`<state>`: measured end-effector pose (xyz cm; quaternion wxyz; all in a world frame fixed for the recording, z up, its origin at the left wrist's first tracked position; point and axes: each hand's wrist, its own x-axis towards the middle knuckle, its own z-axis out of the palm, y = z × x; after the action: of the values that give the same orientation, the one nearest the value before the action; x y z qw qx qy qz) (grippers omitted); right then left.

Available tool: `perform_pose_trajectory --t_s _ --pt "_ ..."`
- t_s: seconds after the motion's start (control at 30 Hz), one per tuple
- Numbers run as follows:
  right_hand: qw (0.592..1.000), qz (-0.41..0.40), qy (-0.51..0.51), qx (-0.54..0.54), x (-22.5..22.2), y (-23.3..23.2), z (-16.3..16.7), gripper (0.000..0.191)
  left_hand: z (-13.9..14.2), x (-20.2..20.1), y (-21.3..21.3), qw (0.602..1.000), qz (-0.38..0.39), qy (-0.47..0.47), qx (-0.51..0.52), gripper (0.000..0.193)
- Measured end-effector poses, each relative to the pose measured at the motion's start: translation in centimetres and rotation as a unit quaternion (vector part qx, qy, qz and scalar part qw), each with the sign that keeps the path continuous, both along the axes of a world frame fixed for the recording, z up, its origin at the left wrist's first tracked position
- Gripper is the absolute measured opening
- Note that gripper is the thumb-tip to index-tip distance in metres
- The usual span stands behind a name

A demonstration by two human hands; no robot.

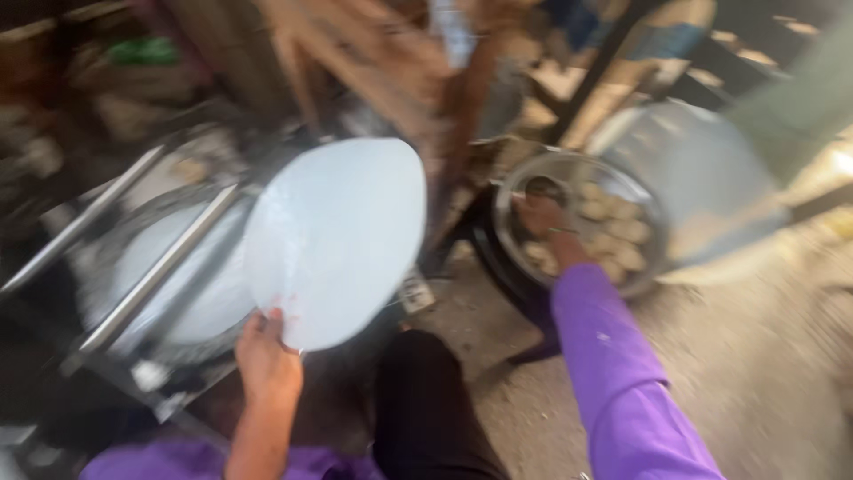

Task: The person sits at a manual lever press, places dough balls from a steel basin onto the press plate, and pulls the lever to flatten each ball into a thin round disc. They peel each flattened disc off with a plastic sheet and stack the finished discs on a plate, repeating the cycle.

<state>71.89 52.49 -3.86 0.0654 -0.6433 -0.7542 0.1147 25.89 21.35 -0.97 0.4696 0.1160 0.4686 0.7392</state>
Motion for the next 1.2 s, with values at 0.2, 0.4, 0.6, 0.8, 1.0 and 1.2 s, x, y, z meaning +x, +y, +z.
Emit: perform_pose_trajectory --t_s 0.2,0.4,0.6,0.8,1.0,1.2 --pt "0.973 -0.089 0.182 0.108 0.0 1.9 1.4 0.059 -0.5 -15.1 -3.2 0.983 0.171 0.004 0.058 0.023" --pt "0.754 -0.148 0.639 0.042 -7.8 1.9 5.3 0.085 -6.5 -21.9 -4.1 0.933 0.316 -0.109 0.131 0.021" --pt "0.634 -0.053 0.701 -0.32 -34.5 -4.1 2.9 0.062 -7.8 -23.3 -2.4 0.917 0.354 -0.14 0.122 0.022" --pt "0.857 0.44 0.246 -0.106 -58.6 -11.7 -4.5 0.058 -8.7 -25.4 -3.0 0.908 0.378 -0.116 0.139 0.028" --pt "0.885 0.449 -0.116 -0.039 -65.5 -14.9 -7.7 0.082 -9.4 -27.3 -4.2 0.903 0.393 -0.14 0.1 0.027" --pt "0.862 0.498 -0.092 -0.026 -62.1 -16.3 -8.1 0.102 -8.9 -28.9 -5.6 0.887 0.414 -0.18 0.101 0.027"
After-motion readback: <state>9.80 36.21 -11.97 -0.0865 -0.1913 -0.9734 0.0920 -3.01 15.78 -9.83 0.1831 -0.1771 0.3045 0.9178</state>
